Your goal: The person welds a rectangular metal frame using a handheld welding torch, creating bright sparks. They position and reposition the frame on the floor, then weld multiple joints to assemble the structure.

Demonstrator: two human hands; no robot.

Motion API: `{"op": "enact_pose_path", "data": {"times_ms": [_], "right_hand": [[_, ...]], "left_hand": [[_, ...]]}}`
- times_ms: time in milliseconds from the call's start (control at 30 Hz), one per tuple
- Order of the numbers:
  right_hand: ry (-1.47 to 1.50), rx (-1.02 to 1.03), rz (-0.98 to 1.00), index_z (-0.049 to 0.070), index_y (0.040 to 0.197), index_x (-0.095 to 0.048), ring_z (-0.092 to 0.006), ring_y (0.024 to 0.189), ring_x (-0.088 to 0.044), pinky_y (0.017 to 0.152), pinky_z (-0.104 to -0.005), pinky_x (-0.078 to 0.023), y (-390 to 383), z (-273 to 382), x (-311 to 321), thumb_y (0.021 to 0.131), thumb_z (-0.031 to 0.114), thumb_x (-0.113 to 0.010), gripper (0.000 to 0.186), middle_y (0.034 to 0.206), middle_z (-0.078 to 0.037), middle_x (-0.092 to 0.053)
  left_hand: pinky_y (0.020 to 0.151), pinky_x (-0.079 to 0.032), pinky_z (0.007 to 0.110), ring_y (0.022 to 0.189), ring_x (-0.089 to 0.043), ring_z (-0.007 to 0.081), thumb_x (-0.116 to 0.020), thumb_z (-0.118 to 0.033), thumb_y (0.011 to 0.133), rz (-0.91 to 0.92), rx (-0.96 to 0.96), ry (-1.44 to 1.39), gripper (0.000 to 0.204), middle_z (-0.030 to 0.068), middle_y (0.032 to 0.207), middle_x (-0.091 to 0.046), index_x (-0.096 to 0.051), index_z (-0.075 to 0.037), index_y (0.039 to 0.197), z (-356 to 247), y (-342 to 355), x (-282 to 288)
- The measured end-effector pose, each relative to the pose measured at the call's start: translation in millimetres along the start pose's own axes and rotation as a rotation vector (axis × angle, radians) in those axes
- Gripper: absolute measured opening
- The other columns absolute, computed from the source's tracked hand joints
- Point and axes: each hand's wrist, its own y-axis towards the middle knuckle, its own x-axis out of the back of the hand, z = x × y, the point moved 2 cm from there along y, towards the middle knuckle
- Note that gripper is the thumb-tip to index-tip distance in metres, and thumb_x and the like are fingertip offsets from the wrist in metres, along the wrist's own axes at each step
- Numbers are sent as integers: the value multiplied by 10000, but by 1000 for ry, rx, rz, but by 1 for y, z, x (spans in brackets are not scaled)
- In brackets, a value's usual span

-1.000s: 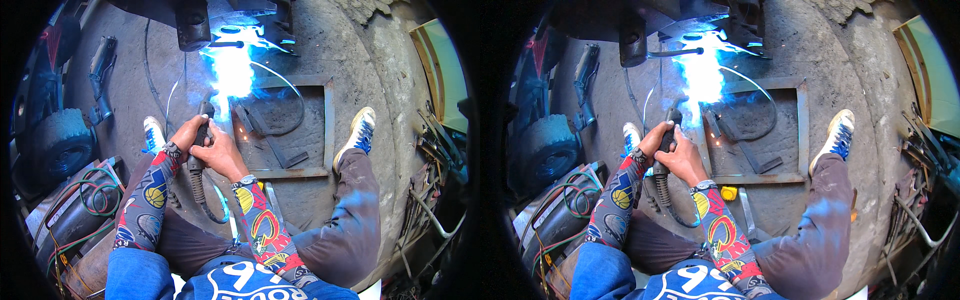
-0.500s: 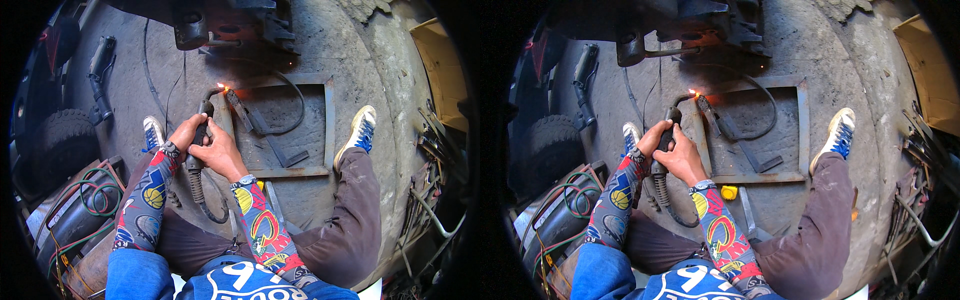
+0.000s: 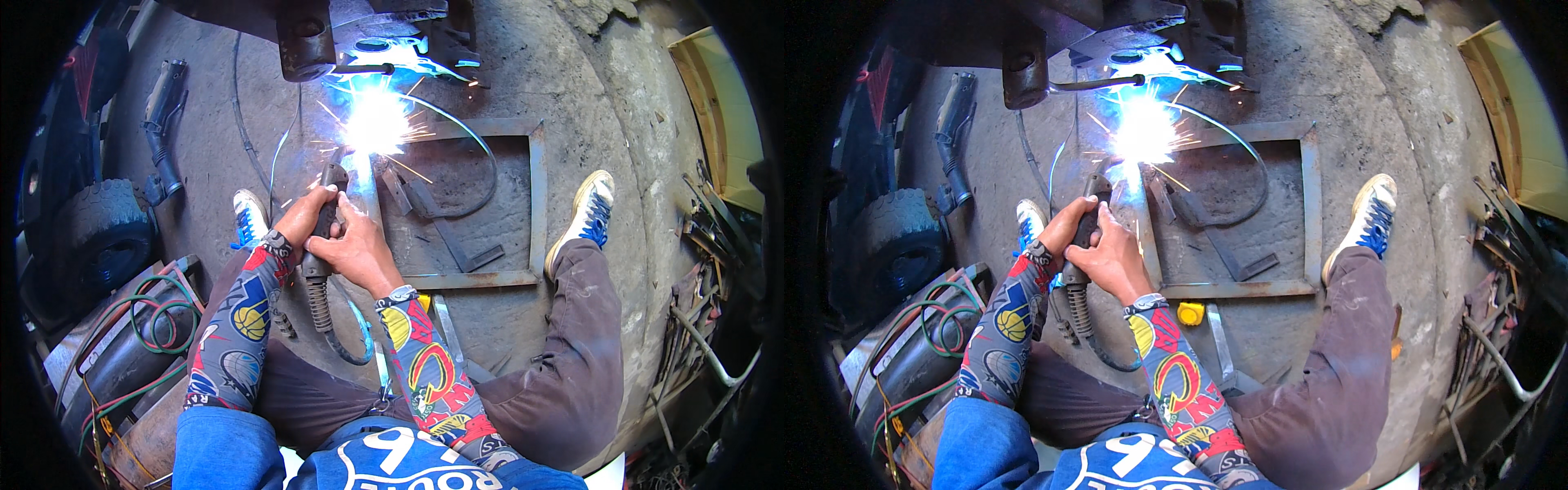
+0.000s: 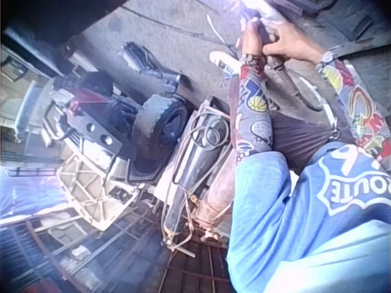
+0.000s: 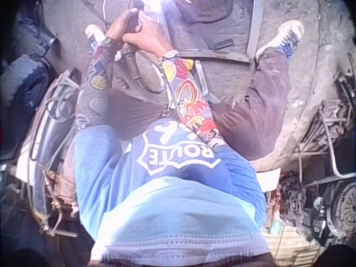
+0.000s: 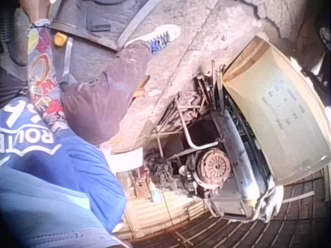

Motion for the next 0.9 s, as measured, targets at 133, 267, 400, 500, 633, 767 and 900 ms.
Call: {"op": "enact_pose_path", "data": {"times_ms": [133,267,400,500,633,767,900], "right_hand": [[0,-30,17,-109,1485,-371,-135,712,-627,633,-283,-526,-2,3,2,713,307,-798,975,816,-54,-641],[-3,-46,40,-119,1485,-362,-133,739,-627,665,-277,-528,-2,4,3,715,314,-803,988,835,-55,-643],[15,-32,28,-87,1507,-350,-130,711,-622,633,-277,-525,-1,1,2,724,286,-811,982,836,-54,-643],[33,1,-5,-60,1521,-344,-127,687,-622,607,-279,-526,1,-1,-1,731,259,-812,972,827,-53,-641],[46,3,-9,-57,1522,-344,-123,673,-625,586,-281,-527,1,-2,-1,736,251,-808,963,813,-50,-635],[16,-10,20,-85,1506,-353,-127,660,-629,568,-283,-527,2,-1,0,735,268,-800,959,806,-49,-633],[14,-12,21,-114,1488,-359,-122,650,-627,571,-282,-532,2,-1,-1,726,280,-801,965,796,-40,-632]], "left_hand": [[539,-483,271,558,-591,131,-554,-456,955,9,29,17,373,21,693,-627,-620,-90,988,-1,-1,0],[547,-482,280,559,-589,139,-540,-451,959,-1,52,32,387,31,697,-623,-613,-77,1025,-1,0,1],[548,-477,276,556,-579,136,-533,-438,966,14,9,12,373,24,703,-619,-608,-81,1044,0,1,1],[544,-472,275,550,-570,134,-533,-434,968,52,15,-17,367,20,704,-616,-605,-85,1055,-2,2,1],[535,-472,273,546,-567,130,-537,-435,967,37,32,-20,362,16,704,-615,-603,-90,1056,-3,1,1],[530,-479,271,551,-573,123,-541,-436,965,-4,37,-4,357,13,706,-617,-600,-93,1046,-1,0,1],[543,-507,225,589,-615,98,-582,-427,958,-1,15,-29,335,2,759,-651,-628,-96,976,-1,-1,2]]}}
